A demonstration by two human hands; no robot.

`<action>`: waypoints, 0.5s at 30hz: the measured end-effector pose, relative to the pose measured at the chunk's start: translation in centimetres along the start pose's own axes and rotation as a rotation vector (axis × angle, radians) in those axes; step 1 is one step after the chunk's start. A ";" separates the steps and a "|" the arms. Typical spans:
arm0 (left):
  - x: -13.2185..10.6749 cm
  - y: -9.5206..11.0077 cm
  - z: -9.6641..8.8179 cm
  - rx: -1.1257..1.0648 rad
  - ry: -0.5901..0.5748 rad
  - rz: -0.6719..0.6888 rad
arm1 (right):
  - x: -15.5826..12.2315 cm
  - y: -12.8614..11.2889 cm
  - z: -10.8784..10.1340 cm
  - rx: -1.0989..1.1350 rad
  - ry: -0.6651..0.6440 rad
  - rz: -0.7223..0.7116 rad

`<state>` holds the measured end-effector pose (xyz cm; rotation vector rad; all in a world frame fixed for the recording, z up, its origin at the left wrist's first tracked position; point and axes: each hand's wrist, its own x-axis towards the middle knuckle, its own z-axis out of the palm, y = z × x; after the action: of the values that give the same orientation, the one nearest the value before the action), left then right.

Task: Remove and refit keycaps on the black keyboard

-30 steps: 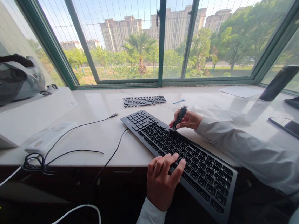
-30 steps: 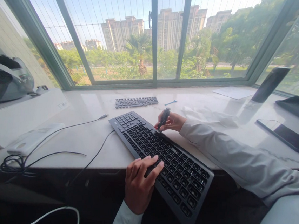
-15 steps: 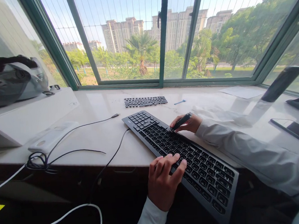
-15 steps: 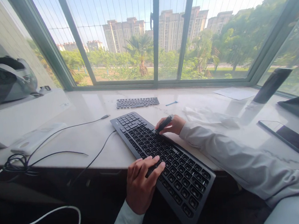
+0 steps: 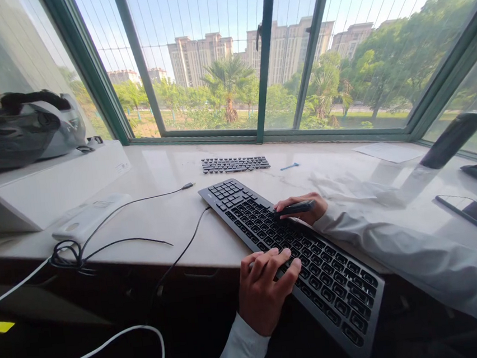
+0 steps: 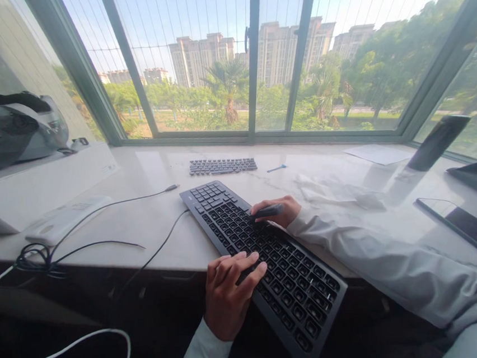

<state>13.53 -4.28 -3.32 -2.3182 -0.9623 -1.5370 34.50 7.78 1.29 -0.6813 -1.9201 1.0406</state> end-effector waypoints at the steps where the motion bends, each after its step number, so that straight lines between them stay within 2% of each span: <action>1: 0.0 0.0 0.0 0.000 -0.001 0.000 | 0.0 0.0 -0.1 -0.145 -0.006 -0.078; 3: 0.0 0.0 -0.1 0.005 -0.003 -0.001 | 0.0 -0.1 -0.5 -0.400 -0.043 -0.232; 5: 0.0 0.0 -0.1 0.013 -0.005 0.000 | 0.2 -0.3 -0.7 -0.524 -0.105 -0.345; 8: 0.0 0.0 -0.1 0.016 -0.009 0.003 | 0.3 -0.6 -0.8 -0.557 -0.139 -0.433; 15: 0.0 -0.1 -0.1 0.022 -0.014 0.003 | 0.3 -1.4 0.0 -0.582 -0.096 -0.503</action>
<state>13.44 -4.28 -3.32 -2.3173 -0.9741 -1.5029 34.24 7.27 2.64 -0.4150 -2.3335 0.1993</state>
